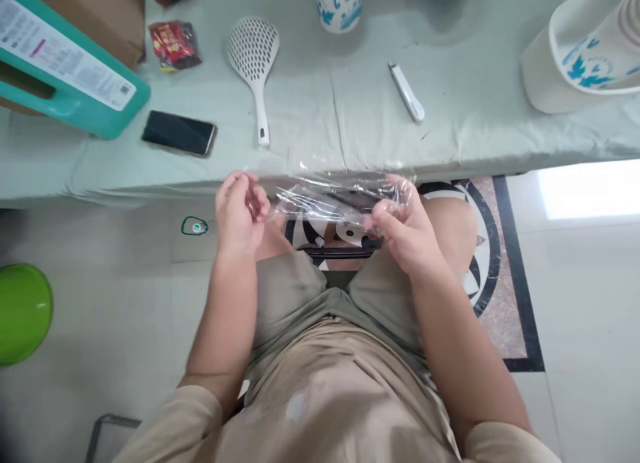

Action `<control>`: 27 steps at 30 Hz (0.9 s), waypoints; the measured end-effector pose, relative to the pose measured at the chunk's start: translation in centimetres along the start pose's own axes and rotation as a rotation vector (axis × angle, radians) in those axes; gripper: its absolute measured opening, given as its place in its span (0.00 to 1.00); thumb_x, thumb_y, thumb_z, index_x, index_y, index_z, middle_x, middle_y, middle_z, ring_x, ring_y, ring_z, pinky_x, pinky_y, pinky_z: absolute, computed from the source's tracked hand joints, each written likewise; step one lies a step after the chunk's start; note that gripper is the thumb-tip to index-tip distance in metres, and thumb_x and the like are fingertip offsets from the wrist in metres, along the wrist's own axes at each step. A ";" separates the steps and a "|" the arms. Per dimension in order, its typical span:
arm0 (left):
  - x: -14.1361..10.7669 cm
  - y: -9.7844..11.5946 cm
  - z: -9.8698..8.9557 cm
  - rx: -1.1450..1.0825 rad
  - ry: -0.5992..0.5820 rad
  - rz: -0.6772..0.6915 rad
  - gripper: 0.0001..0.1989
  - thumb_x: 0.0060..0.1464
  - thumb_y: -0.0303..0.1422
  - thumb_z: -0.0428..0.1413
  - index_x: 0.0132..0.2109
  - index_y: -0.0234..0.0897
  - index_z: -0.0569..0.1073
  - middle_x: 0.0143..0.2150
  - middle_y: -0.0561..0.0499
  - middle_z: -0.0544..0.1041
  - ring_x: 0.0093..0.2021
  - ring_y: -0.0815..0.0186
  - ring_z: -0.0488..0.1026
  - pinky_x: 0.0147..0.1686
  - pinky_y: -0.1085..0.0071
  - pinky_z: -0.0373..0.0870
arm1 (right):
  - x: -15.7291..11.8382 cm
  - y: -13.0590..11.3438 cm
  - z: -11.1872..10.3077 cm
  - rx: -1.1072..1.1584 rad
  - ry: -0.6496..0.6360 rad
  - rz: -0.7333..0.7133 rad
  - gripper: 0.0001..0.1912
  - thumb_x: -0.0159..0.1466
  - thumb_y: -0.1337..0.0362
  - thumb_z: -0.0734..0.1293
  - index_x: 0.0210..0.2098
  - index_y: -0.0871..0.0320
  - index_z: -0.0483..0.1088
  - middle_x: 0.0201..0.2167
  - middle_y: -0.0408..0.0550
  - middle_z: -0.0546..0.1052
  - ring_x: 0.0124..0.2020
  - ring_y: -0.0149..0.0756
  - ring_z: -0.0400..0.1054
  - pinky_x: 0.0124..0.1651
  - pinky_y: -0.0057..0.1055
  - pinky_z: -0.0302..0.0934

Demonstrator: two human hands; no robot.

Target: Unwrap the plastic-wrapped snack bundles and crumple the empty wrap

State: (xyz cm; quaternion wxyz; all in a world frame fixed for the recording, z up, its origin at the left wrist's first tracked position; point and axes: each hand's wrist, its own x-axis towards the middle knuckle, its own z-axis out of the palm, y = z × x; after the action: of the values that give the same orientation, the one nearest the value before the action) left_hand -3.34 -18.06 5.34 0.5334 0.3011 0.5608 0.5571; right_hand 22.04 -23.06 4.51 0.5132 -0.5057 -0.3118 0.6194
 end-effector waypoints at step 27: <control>-7.9 -1.0 -4.9 0.088 0.123 -0.084 0.13 0.62 0.43 0.58 0.35 0.42 0.65 0.19 0.59 0.68 0.15 0.74 0.65 0.12 0.74 0.43 | -8.3 4.7 -0.7 0.040 0.049 0.542 0.52 0.50 0.61 0.80 0.67 0.33 0.54 0.51 0.42 0.75 0.27 0.23 0.68 0.27 0.23 0.64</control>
State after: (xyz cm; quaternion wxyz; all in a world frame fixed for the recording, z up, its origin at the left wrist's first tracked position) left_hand -5.66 -27.10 5.52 0.5071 0.2653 0.6287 0.5265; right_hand 20.85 -32.35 2.55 0.3460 -0.5755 -0.1403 0.7276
